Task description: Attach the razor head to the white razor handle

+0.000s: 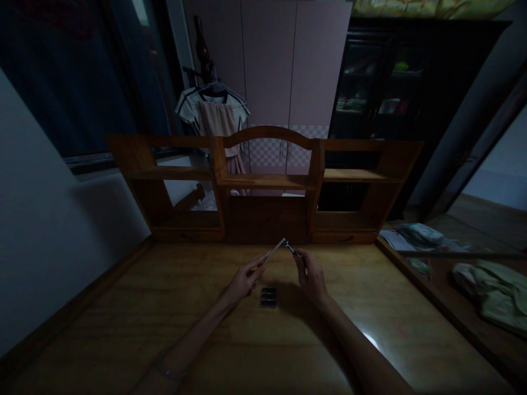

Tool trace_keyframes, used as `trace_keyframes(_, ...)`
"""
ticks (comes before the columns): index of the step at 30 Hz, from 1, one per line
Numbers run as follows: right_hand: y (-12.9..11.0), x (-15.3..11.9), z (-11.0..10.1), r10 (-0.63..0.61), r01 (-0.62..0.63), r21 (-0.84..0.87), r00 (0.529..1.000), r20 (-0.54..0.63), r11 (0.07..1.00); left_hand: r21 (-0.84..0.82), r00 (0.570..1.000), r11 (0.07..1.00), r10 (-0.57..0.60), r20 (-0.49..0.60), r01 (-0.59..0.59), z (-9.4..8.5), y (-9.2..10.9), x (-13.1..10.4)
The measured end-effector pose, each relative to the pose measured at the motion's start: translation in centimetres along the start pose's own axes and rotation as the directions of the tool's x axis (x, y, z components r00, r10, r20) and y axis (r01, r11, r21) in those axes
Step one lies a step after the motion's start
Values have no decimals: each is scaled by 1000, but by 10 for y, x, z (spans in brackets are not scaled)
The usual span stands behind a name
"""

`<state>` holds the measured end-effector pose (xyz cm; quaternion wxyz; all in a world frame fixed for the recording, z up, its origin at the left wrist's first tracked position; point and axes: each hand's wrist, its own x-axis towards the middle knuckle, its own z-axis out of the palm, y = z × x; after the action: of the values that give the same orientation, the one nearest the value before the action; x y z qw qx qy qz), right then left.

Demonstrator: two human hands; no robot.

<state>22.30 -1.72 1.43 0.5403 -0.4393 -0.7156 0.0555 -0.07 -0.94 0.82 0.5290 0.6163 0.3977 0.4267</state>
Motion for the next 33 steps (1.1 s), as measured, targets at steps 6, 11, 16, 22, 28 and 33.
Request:
trace_keyframes(6,-3,2,0,7,-7,17,1000,-15,1000,65,998,997,46,-35,-44,-2,3,0)
trace_keyframes(11,-4,1,3,0,0,26,1000,2,1000,-114,997,992,55,-54,-61,-1,-4,5)
trace_keyframes(16,-4,2,3,-19,18,40,1000,17,999,-168,998,986,15,56,-6,1,-10,5)
trace_keyframes(22,-8,4,2,-24,23,46,1000,14,999,-172,996,985,-7,92,23,2,-14,6)
trace_keyframes(28,-7,2,5,9,-12,64,999,53,998,-265,994,964,6,106,23,3,-17,8)
trace_keyframes(33,-6,0,7,22,-25,82,999,48,996,-215,991,976,-6,130,34,-1,-18,8)
